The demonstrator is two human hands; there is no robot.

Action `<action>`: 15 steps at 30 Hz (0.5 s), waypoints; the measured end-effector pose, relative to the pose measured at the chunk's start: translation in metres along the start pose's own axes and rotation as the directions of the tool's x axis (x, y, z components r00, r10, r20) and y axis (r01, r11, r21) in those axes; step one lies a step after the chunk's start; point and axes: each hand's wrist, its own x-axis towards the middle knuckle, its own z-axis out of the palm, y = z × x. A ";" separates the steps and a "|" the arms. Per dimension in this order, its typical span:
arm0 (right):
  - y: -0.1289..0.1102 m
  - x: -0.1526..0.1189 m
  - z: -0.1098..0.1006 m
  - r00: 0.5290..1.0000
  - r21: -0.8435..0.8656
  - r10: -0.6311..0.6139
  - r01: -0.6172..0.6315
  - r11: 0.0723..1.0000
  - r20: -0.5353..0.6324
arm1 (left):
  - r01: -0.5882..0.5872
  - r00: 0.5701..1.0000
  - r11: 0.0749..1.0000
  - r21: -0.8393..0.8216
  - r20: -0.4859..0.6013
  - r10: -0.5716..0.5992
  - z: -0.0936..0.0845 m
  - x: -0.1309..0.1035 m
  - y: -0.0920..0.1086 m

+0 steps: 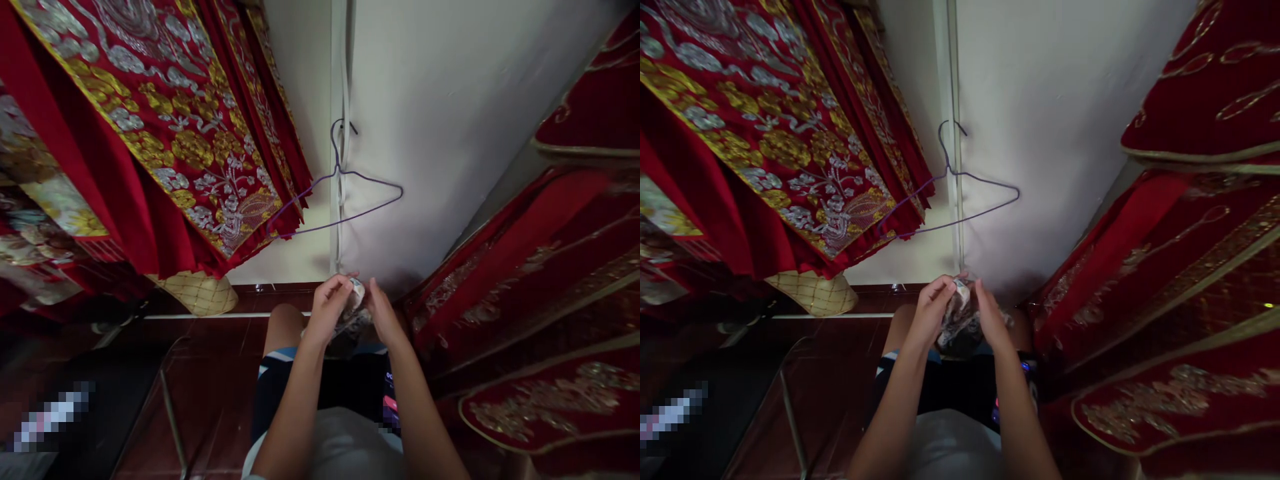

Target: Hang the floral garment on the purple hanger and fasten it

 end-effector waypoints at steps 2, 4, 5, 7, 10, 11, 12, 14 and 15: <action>-0.003 -0.005 0.005 0.991 0.097 0.066 -0.077 0.992 0.114 | -0.008 1.000 1.000 0.011 -0.016 0.008 0.002 -0.001 -0.001; -0.006 -0.011 0.006 0.971 0.094 0.095 -0.118 0.989 0.219 | -0.008 0.999 1.000 0.028 -0.043 0.009 0.002 -0.001 0.000; -0.009 -0.013 0.006 0.954 0.057 0.104 -0.125 0.991 0.282 | -0.003 0.999 0.999 0.038 -0.050 0.005 0.001 -0.001 0.000; -0.015 -0.018 0.005 0.913 -0.023 0.130 -0.131 0.991 0.387 | 0.002 1.000 0.999 0.047 -0.030 0.000 -0.003 -0.002 -0.001; -0.033 -0.021 0.002 0.921 -0.053 0.166 -0.157 0.986 0.354 | -0.002 0.997 1.000 0.026 0.079 0.000 -0.014 -0.005 -0.013; -0.041 -0.019 0.001 0.936 -0.042 0.183 -0.179 0.983 0.301 | 0.006 0.993 1.000 0.029 0.114 -0.009 -0.020 -0.006 -0.020; -0.051 -0.016 -0.001 0.948 -0.033 0.199 -0.197 0.980 0.250 | 0.020 0.990 0.998 0.051 0.139 -0.027 -0.026 -0.008 -0.026; -0.074 -0.005 -0.008 0.967 -0.060 0.184 -0.176 0.983 0.178 | 0.058 0.982 0.985 0.161 0.171 -0.086 -0.042 -0.010 -0.037; -0.086 0.002 -0.013 0.980 -0.104 0.137 -0.123 0.987 0.142 | 0.078 0.973 0.968 0.240 0.194 -0.126 -0.052 -0.011 -0.039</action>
